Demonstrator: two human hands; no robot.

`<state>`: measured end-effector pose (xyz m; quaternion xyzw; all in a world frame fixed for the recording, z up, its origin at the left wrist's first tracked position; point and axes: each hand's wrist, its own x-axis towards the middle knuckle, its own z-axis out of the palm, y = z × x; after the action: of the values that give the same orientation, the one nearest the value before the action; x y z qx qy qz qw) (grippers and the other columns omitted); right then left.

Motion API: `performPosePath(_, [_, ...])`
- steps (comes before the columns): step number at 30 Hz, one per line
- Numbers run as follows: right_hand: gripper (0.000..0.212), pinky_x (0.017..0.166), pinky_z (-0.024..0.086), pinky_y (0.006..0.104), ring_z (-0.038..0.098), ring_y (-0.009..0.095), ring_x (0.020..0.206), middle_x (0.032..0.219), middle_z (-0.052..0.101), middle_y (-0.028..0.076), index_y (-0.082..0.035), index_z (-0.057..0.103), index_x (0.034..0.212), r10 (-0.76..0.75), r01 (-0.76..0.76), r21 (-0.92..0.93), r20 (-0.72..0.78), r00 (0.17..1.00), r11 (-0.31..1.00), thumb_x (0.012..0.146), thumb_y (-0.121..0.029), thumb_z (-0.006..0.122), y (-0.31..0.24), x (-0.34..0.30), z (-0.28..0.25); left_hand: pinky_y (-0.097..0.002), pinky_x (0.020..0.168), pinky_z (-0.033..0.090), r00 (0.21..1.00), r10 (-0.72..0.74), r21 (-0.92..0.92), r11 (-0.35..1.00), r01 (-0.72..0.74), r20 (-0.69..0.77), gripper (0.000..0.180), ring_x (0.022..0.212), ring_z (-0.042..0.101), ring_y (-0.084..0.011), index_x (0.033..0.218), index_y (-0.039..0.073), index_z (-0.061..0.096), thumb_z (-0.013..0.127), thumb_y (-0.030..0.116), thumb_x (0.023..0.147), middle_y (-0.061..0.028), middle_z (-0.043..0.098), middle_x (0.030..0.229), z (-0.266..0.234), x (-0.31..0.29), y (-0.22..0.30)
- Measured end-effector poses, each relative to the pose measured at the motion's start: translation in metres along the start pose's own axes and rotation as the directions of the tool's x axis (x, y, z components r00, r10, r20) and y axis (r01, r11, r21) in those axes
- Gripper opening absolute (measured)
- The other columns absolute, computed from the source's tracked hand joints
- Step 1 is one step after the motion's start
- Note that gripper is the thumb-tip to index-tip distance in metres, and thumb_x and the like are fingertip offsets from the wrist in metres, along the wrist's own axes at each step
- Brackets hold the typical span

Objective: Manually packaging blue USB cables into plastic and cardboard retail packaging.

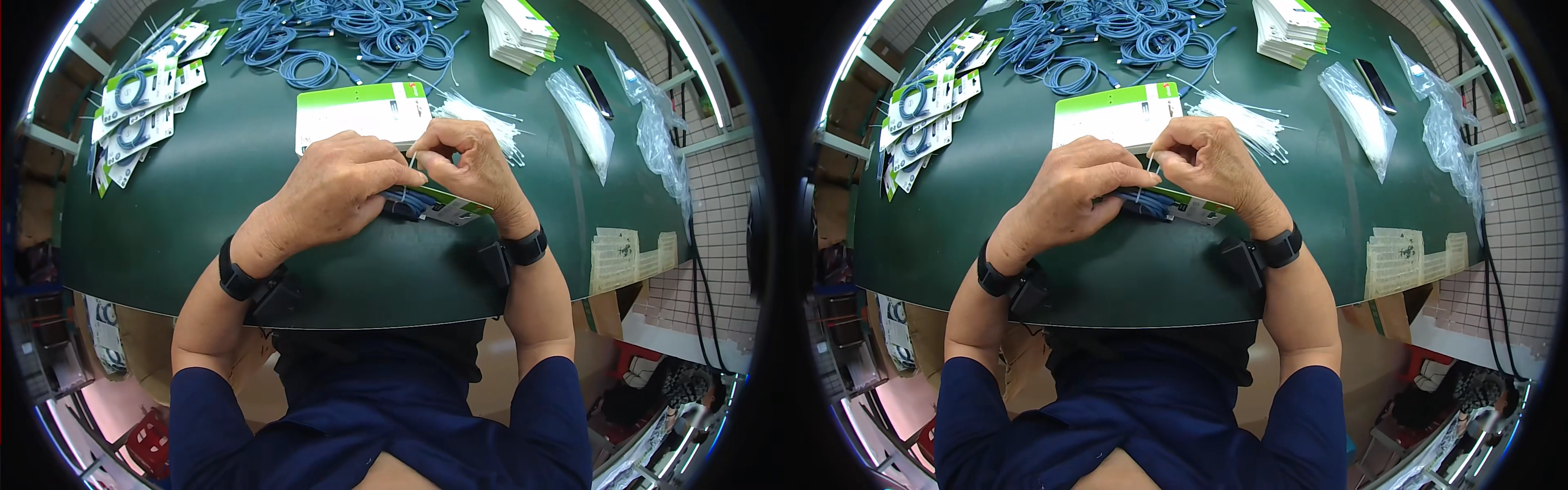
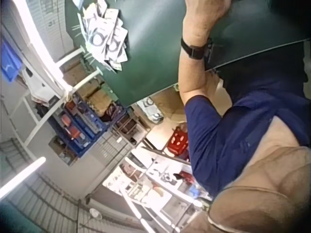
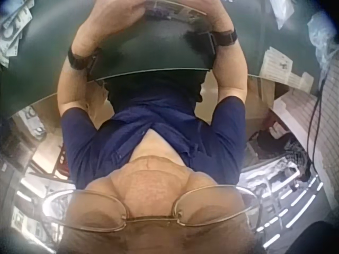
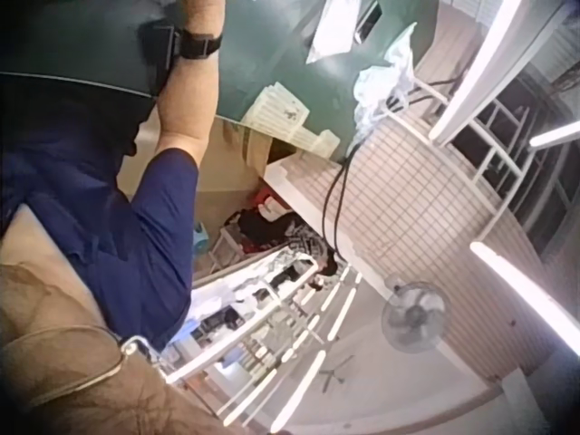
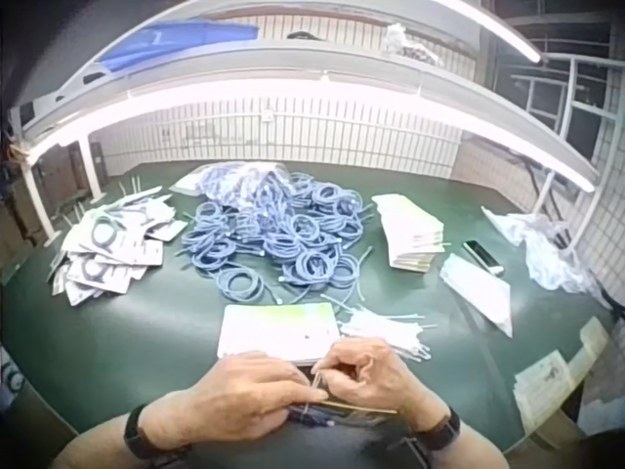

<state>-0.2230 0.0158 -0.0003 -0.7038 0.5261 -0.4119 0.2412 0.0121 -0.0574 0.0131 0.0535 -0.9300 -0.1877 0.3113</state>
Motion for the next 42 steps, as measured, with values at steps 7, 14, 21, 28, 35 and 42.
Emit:
performPosePath(7, [0.010, 0.060, 0.048, 0.0282, 0.059, 0.010, 0.064, 0.074, 0.071, 0.006, 0.001, 0.076, 0.088, 0.064, -0.066, -0.023, -0.069, 0.996, 0.998, 0.083, -0.003, 0.068, -0.002, 0.002, 0.010, -0.0384, 0.074, 0.056, 0.991, -0.129, -0.173, 0.976, 0.132, 0.033, 0.034, 0.084, 0.070, -0.0288, 0.110, 0.009, 0.079, 0.084, 0.003, 0.077, -0.0064, 0.072, 0.096, -0.003, 0.002, 0.010])
performPosePath(14, [0.012, 0.061, 0.049, 0.0293, 0.062, 0.012, 0.065, 0.074, 0.072, 0.007, 0.003, 0.076, 0.088, 0.106, -0.109, -0.054, -0.058, 0.993, 0.993, 0.083, -0.005, 0.069, 0.001, 0.001, 0.012, -0.0385, 0.071, 0.054, 0.973, -0.202, -0.184, 0.958, 0.219, 0.110, 0.031, 0.081, 0.068, -0.0277, 0.109, 0.008, 0.078, 0.086, 0.006, 0.079, -0.0072, 0.067, 0.090, -0.005, 0.004, 0.005])
performPosePath(21, [0.014, 0.060, 0.048, 0.0296, 0.062, 0.011, 0.065, 0.070, 0.069, 0.007, 0.004, 0.074, 0.087, 0.180, -0.182, -0.079, -0.032, 0.983, 0.980, 0.085, -0.010, 0.071, 0.009, -0.003, 0.005, -0.0437, 0.070, 0.055, 0.996, 0.059, 0.017, 0.998, -0.058, -0.070, 0.024, 0.084, 0.070, -0.0314, 0.098, 0.009, 0.068, 0.078, 0.002, 0.077, -0.0071, 0.064, 0.089, 0.014, 0.008, -0.005])
performPosePath(28, [0.014, 0.058, 0.046, 0.0243, 0.059, 0.007, 0.065, 0.081, 0.073, 0.003, 0.004, 0.076, 0.097, 0.379, -0.389, 0.268, 0.089, 0.921, 0.882, 0.094, -0.008, 0.069, 0.028, 0.000, 0.001, -0.0425, 0.070, 0.058, 0.994, -0.002, 0.124, 0.992, 0.016, -0.112, 0.017, 0.086, 0.072, -0.0298, 0.100, 0.009, 0.070, 0.076, 0.008, 0.084, -0.0064, 0.064, 0.091, 0.020, 0.004, -0.001])
performPosePath(35, [0.022, 0.067, 0.048, 0.0237, 0.060, 0.008, 0.082, 0.105, 0.074, 0.008, 0.004, 0.071, 0.123, 0.186, 0.039, 0.350, -0.587, 0.788, 0.936, 0.104, -0.004, 0.066, 0.011, 0.002, -0.039, -0.0431, 0.072, 0.060, 0.989, -0.025, 0.203, 0.978, 0.055, -0.146, 0.011, 0.087, 0.072, -0.0291, 0.096, 0.007, 0.069, 0.074, 0.010, 0.086, -0.0076, 0.064, 0.096, -0.011, 0.003, 0.004])
performPosePath(42, [0.027, 0.081, 0.053, 0.0352, 0.066, 0.027, 0.088, 0.106, 0.073, 0.015, -0.001, 0.072, 0.114, -0.595, 0.525, -0.336, -0.152, 0.789, 0.782, 0.088, -0.005, 0.080, -0.131, -0.008, 0.028, -0.0400, 0.069, 0.058, 0.995, 0.048, 0.476, 0.880, 0.000, -0.090, 0.010, 0.086, 0.071, -0.0246, 0.089, 0.006, 0.070, 0.072, 0.016, 0.087, -0.0067, 0.064, 0.092, -0.013, 0.035, -0.006])
